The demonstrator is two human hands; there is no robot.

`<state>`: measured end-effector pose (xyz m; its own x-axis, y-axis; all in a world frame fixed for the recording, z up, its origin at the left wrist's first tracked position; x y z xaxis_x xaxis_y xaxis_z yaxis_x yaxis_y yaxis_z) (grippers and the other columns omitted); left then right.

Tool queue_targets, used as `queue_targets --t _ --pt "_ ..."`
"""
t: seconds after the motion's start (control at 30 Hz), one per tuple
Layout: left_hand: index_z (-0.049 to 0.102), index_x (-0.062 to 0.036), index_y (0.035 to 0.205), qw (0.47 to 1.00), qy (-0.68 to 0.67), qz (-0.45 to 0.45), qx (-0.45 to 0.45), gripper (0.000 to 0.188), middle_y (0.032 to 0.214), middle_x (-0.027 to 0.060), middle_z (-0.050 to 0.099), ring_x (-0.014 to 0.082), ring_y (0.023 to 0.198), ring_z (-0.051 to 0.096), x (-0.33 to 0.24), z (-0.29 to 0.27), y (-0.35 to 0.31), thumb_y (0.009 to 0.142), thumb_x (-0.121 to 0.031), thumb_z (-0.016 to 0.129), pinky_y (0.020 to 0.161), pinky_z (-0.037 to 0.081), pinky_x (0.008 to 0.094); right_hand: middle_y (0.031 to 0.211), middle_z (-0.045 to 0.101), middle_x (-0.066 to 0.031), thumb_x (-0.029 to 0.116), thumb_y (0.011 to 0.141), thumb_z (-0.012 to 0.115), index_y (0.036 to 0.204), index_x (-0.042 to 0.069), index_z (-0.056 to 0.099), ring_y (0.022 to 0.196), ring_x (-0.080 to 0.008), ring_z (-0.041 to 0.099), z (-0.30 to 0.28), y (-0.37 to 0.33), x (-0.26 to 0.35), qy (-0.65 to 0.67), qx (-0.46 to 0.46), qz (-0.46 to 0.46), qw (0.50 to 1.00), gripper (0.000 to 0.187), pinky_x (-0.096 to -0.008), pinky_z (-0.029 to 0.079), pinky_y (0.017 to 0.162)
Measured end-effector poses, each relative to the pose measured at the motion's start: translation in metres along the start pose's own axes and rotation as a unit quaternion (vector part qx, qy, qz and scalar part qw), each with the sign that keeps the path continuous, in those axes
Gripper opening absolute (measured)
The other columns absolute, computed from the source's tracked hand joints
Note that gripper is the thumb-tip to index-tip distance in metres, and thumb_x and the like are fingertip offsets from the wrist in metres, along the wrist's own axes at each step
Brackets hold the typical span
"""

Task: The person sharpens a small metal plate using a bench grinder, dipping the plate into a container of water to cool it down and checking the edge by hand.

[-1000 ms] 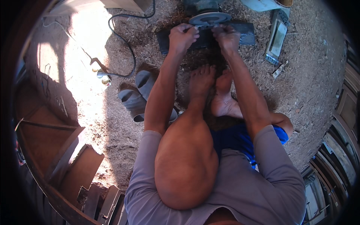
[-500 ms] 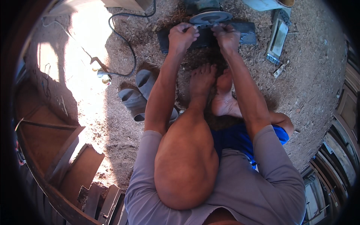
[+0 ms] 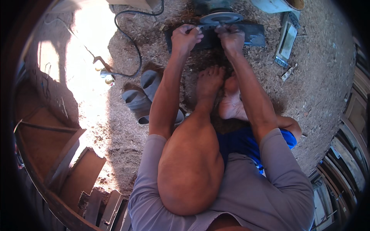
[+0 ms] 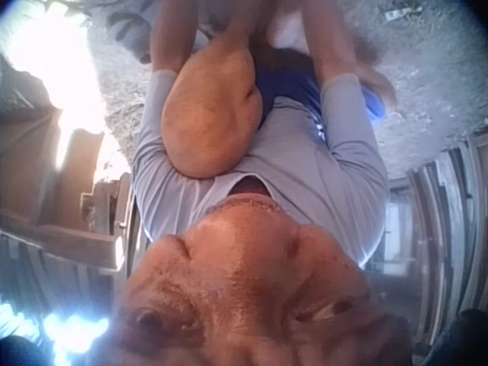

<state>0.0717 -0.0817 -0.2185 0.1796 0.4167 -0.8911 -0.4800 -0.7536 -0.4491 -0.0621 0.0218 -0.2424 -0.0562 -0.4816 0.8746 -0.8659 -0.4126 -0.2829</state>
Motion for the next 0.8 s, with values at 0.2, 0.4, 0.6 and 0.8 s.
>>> queue_targets --t 0.2,0.4,0.6,0.8 --pt "0.061 0.0061 0.098 1.000 0.006 -0.004 0.005 0.020 0.087 0.0143 0.068 0.0193 0.076 0.070 0.001 -0.005 0.000 0.088 -0.010 0.065 0.064 0.058 0.0271 0.074 0.069 -0.0084 0.007 0.081 0.069 0.085 -0.005 0.068 0.062 -0.0105 0.058 0.000 -0.011 0.014 0.028 0.031 0.011 0.999 0.013 -0.0244 0.046 0.059" --pt "0.061 0.0052 0.097 0.999 0.029 0.007 0.017 0.017 0.085 0.0128 0.069 0.0179 0.074 0.070 -0.003 0.001 0.000 0.088 -0.009 0.064 0.062 0.057 0.0256 0.076 0.069 -0.0083 0.006 0.082 0.069 0.086 -0.005 0.068 0.062 -0.0107 0.057 -0.007 -0.013 0.019 0.078 0.021 -0.008 0.997 0.012 -0.0242 0.046 0.059" --pt "0.061 0.0052 0.097 0.999 0.029 0.008 0.021 0.017 0.085 0.0133 0.069 0.0179 0.073 0.070 -0.002 0.006 0.000 0.088 -0.009 0.065 0.062 0.057 0.0255 0.076 0.069 -0.0086 0.007 0.082 0.069 0.085 -0.005 0.067 0.062 -0.0102 0.057 -0.014 -0.015 0.028 0.080 0.023 -0.005 0.997 0.013 -0.0241 0.046 0.058" --pt "0.061 0.0049 0.100 0.999 0.028 0.018 0.043 0.020 0.087 0.0138 0.069 0.0191 0.074 0.070 0.000 0.016 0.002 0.088 -0.011 0.065 0.063 0.057 0.0257 0.076 0.070 -0.0089 0.009 0.084 0.069 0.089 -0.005 0.067 0.063 -0.0108 0.058 -0.018 -0.009 0.018 0.150 0.020 -0.003 0.988 0.014 -0.0245 0.047 0.059"
Point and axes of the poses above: each hand's wrist, its own y-axis towards the middle knuckle, its own z-axis out of the palm, x = y × z, the point moved 1 cm from there along y, towards the middle knuckle
